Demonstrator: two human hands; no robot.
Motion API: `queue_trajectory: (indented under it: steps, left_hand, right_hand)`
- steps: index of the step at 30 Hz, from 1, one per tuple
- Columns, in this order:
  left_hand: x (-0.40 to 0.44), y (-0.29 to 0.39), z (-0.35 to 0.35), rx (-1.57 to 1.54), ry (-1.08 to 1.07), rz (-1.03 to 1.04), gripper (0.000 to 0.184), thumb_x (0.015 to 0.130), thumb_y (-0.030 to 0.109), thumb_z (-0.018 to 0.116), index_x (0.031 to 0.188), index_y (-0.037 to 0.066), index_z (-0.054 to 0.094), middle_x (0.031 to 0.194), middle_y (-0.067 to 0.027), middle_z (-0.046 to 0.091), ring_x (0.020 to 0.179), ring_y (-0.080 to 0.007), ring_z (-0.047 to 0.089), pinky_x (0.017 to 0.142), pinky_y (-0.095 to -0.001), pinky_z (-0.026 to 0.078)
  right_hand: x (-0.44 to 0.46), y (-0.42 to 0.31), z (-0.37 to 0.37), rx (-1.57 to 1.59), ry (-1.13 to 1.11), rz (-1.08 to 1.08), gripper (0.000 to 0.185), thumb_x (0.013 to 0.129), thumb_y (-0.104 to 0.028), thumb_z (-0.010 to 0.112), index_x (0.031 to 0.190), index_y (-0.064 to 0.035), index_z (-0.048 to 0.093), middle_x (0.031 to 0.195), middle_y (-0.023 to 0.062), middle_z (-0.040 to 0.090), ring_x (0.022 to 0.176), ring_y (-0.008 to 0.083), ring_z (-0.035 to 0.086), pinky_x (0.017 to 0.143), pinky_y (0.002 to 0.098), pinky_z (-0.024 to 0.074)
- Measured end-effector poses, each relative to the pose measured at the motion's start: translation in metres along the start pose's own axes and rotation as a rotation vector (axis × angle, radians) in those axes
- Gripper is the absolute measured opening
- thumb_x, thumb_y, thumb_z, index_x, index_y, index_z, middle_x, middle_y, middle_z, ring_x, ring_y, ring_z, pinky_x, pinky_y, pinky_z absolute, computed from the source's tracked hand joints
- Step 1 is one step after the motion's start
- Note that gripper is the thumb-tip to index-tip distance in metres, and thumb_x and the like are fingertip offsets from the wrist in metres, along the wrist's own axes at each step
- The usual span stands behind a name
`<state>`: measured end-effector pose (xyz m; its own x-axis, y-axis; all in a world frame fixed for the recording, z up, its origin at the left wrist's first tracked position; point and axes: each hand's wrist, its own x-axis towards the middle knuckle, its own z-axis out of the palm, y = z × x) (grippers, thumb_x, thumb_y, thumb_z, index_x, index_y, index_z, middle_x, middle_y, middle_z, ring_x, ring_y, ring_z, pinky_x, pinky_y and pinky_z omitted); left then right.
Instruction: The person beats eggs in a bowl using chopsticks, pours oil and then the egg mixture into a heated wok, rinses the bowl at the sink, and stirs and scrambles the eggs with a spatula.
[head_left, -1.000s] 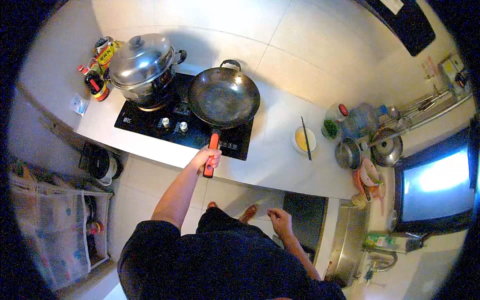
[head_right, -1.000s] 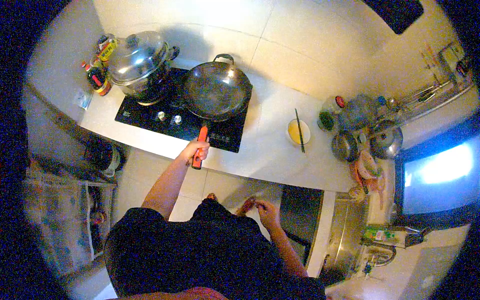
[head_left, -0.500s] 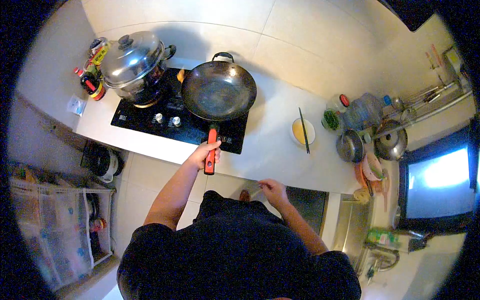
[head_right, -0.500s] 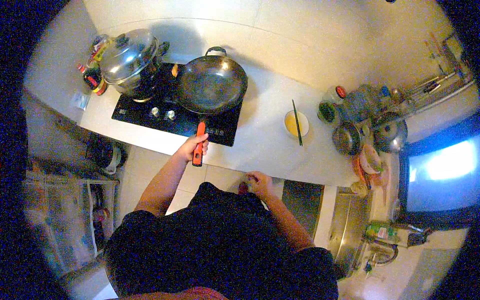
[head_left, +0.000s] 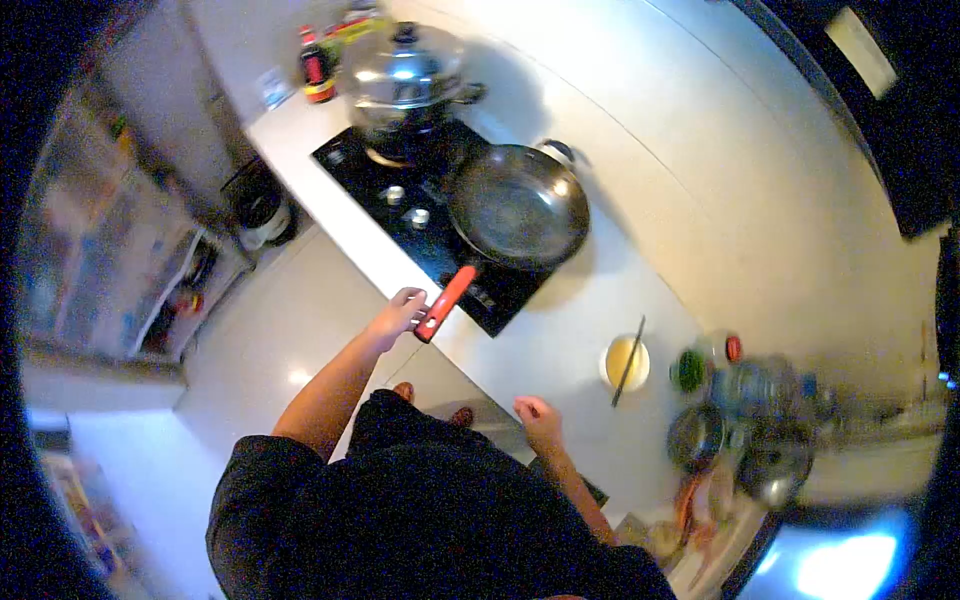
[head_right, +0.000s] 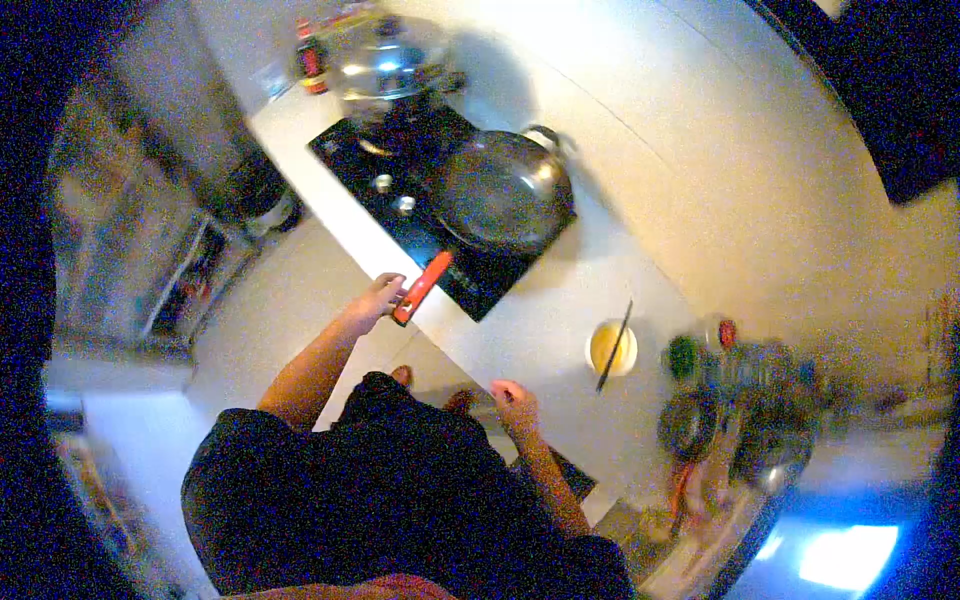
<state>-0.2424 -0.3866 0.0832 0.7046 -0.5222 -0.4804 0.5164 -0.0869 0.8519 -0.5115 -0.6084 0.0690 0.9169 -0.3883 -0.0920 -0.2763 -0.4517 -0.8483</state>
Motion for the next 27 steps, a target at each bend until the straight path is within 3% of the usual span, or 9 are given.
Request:
queue_trajectory:
  steps: [4,8,11,15,19,20,27]
  left_hand:
    - [-0.051,-0.036,-0.057,-0.2,0.295,-0.062,0.043,0.087,0.031,0.051,0.115,0.001,0.042,0.094,-0.0158,0.055,0.08,-0.0241,0.059,0.066,-0.0339,0.052]
    - [-0.105,-0.077,-0.123,-0.21,0.474,-0.167,0.036,0.086,0.026,0.052,0.111,0.001,0.045,0.093,-0.0155,0.055,0.078,-0.0245,0.059,0.066,-0.0348,0.052]
    - [-0.123,-0.102,-0.175,-0.335,0.657,-0.206,0.032,0.085,0.024,0.053,0.108,0.002,0.046,0.093,-0.0151,0.056,0.076,-0.0243,0.06,0.065,-0.0342,0.052]
    - [-0.12,-0.108,-0.238,-0.447,0.642,-0.077,0.029,0.085,0.023,0.053,0.105,0.002,0.048,0.091,-0.0142,0.057,0.077,-0.0242,0.06,0.065,-0.0329,0.052]
    - [-0.095,-0.053,-0.31,-0.362,0.589,-0.089,0.025,0.086,0.021,0.052,0.102,0.002,0.05,0.088,-0.0127,0.058,0.073,-0.0225,0.059,0.064,-0.0334,0.052]
    - [-0.092,-0.046,-0.332,-0.355,0.588,-0.047,0.024,0.086,0.021,0.052,0.101,0.002,0.05,0.087,-0.0126,0.058,0.072,-0.0223,0.059,0.064,-0.0334,0.052]
    - [-0.044,0.025,-0.463,-0.204,0.617,-0.014,0.023,0.085,0.019,0.051,0.1,0.001,0.05,0.083,-0.0114,0.058,0.068,-0.0198,0.059,0.059,-0.0309,0.051]
  right_hand:
    - [0.038,-0.028,0.01,0.145,-0.148,0.011,0.015,0.083,-0.007,0.054,0.094,0.0009,0.061,0.081,0.0097,0.064,0.073,0.0136,0.061,0.064,0.0246,0.0485]
    - [0.087,-0.091,0.021,0.085,-0.127,-0.191,0.016,0.082,-0.005,0.054,0.096,0.0,0.06,0.081,0.0106,0.064,0.07,0.0141,0.061,0.064,0.026,0.0476]
    - [0.123,-0.148,0.033,0.211,-0.03,-0.197,0.018,0.082,-0.003,0.051,0.098,-0.001,0.06,0.083,0.01,0.064,0.066,0.0127,0.057,0.061,0.0246,0.0467]
    - [0.159,-0.203,0.073,0.303,0.018,-0.254,0.02,0.081,0.001,0.052,0.1,-0.0004,0.059,0.086,0.0087,0.063,0.065,0.0086,0.054,0.058,0.0203,0.0445]
    - [0.193,-0.258,0.153,0.164,-0.022,-0.268,0.02,0.081,0.001,0.052,0.099,0.0,0.059,0.085,0.0087,0.063,0.069,0.0098,0.057,0.058,0.021,0.0455]
    - [0.197,-0.266,0.177,0.22,-0.052,-0.253,0.022,0.082,0.002,0.05,0.102,-0.0006,0.058,0.085,0.0069,0.062,0.06,0.0065,0.05,0.054,0.0185,0.0418]
    - [0.251,-0.335,0.276,0.109,-0.206,-0.309,0.025,0.08,0.004,0.05,0.104,-0.0002,0.056,0.091,0.0093,0.061,0.069,0.0105,0.057,0.061,0.0228,0.0485]
